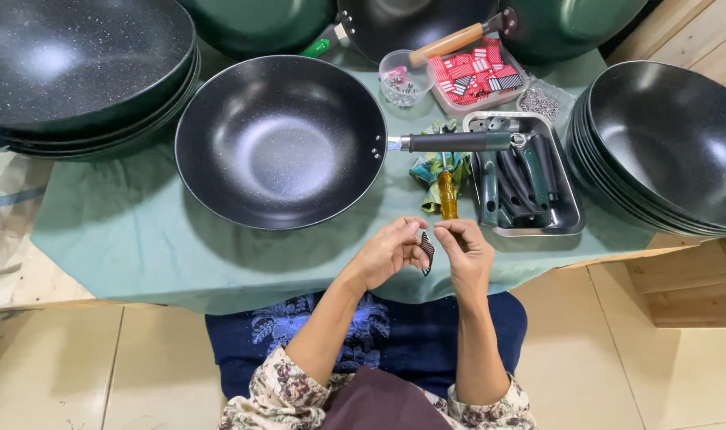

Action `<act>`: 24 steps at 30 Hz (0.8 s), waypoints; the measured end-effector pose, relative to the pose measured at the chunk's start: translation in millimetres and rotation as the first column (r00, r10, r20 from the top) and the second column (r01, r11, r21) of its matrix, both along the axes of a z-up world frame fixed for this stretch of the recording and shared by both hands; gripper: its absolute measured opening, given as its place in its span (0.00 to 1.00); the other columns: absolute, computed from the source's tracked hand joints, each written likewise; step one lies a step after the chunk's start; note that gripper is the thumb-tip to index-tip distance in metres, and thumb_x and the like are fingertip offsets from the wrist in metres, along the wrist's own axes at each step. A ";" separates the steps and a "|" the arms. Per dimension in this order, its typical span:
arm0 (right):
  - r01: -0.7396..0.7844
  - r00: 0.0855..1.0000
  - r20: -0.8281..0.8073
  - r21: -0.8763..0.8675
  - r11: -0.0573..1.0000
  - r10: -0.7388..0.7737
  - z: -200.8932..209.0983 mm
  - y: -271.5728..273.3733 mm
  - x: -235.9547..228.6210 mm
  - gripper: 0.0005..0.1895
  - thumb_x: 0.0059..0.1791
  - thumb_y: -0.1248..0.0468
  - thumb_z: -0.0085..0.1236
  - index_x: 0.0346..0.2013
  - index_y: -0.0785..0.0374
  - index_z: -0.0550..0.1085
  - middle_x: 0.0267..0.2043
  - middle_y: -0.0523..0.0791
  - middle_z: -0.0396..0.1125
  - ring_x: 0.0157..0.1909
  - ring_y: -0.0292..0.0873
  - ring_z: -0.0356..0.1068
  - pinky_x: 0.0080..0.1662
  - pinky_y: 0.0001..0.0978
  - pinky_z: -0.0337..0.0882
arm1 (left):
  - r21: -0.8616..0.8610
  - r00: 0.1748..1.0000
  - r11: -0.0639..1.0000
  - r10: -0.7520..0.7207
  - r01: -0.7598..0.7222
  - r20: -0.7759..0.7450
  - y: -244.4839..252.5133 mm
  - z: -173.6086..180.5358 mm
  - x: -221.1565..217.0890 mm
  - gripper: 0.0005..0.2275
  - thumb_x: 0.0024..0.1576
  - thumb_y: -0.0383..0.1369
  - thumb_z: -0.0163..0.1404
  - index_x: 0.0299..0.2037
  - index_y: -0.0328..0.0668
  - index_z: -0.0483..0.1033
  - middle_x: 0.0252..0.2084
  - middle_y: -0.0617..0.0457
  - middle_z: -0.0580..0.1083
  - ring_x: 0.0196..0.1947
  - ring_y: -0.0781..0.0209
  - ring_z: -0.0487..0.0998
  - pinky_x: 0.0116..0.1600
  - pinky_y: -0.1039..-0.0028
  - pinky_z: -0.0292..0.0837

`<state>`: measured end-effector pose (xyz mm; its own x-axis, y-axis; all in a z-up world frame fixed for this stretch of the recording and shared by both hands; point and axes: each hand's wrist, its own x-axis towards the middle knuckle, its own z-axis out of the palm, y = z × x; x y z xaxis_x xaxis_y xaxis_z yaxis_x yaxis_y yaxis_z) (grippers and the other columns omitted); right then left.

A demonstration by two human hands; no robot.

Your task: Assembling handles onto frying pans and wiping them clean

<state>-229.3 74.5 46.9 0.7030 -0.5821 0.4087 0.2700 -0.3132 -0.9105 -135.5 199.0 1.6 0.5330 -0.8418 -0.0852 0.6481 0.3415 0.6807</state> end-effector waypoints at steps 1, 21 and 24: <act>-0.001 1.000 0.001 -0.001 1.000 0.001 -2.7 -1.0 1.5 0.03 0.50 0.70 0.65 0.37 0.68 0.81 0.36 0.49 0.70 0.41 0.37 0.69 0.48 0.30 0.72 | -0.001 1.000 1.000 0.001 -0.001 0.001 2.9 5.6 0.8 0.15 0.67 0.39 0.46 0.57 0.39 0.66 0.36 0.45 0.74 0.30 0.56 0.83 0.39 0.72 0.82; -0.051 0.998 0.037 -0.200 0.979 0.060 50.2 35.0 -10.8 0.05 0.45 0.70 0.70 0.34 0.65 0.82 0.28 0.44 0.67 0.23 0.33 0.62 0.31 0.25 0.66 | -0.323 0.840 0.925 -0.332 0.200 -0.428 -4.0 -31.8 0.0 0.14 0.62 0.32 0.44 0.57 0.42 0.69 0.37 0.50 0.76 0.31 0.62 0.80 0.30 0.83 0.72; -0.023 0.999 0.039 -0.267 0.963 0.035 48.8 35.7 -11.8 0.05 0.45 0.69 0.71 0.34 0.63 0.82 0.27 0.45 0.66 0.25 0.36 0.60 0.32 0.26 0.65 | -0.313 0.843 0.927 -0.331 0.206 -0.424 -3.2 -32.7 1.9 0.13 0.62 0.32 0.44 0.57 0.43 0.68 0.37 0.49 0.77 0.31 0.61 0.81 0.29 0.83 0.71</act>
